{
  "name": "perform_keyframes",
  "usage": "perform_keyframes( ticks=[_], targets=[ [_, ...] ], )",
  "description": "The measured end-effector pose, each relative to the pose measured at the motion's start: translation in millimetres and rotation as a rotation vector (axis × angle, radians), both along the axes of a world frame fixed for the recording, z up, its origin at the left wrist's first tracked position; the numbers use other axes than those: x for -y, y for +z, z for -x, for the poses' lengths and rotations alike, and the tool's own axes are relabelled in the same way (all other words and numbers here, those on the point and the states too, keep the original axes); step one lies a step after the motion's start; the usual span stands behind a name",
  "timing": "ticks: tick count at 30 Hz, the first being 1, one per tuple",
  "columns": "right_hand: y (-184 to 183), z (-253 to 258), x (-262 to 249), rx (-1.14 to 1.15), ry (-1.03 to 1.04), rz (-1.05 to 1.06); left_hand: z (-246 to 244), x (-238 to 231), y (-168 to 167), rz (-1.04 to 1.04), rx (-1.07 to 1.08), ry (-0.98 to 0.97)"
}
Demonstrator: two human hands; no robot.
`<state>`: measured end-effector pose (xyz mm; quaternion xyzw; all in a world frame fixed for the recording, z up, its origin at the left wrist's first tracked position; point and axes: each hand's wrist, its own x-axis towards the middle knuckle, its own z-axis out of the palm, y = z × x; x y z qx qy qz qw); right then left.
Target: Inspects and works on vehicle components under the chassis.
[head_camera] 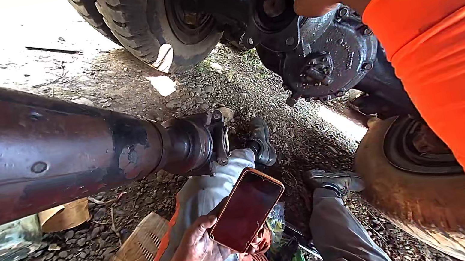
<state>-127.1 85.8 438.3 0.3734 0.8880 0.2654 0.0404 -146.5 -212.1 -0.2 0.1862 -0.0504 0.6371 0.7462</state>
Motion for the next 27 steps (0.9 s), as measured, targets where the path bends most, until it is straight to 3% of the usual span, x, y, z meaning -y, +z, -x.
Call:
perform_keyframes(
  ticks=[10, 13, 18, 27],
  targets=[
    [0.7, -5.0, 6.4, -0.044, -0.027, 0.05, 5.0, 3.2, -7.0, -0.048, 0.001, 0.032],
    [1.9, -13.2, -2.9, -0.015, 0.01, 0.023, 4.4, 0.7, -5.6, -0.045, 0.014, 0.003],
    [-4.3, -18.8, 2.4, 0.038, -0.1, -0.079, 0.5, -4.0, -4.2, -0.034, 0.025, 0.007],
    [-14.1, -26.6, -4.5, -0.074, -0.04, 0.023, 0.8, -3.5, -11.6, -0.028, 0.052, 0.001]
  ],
)
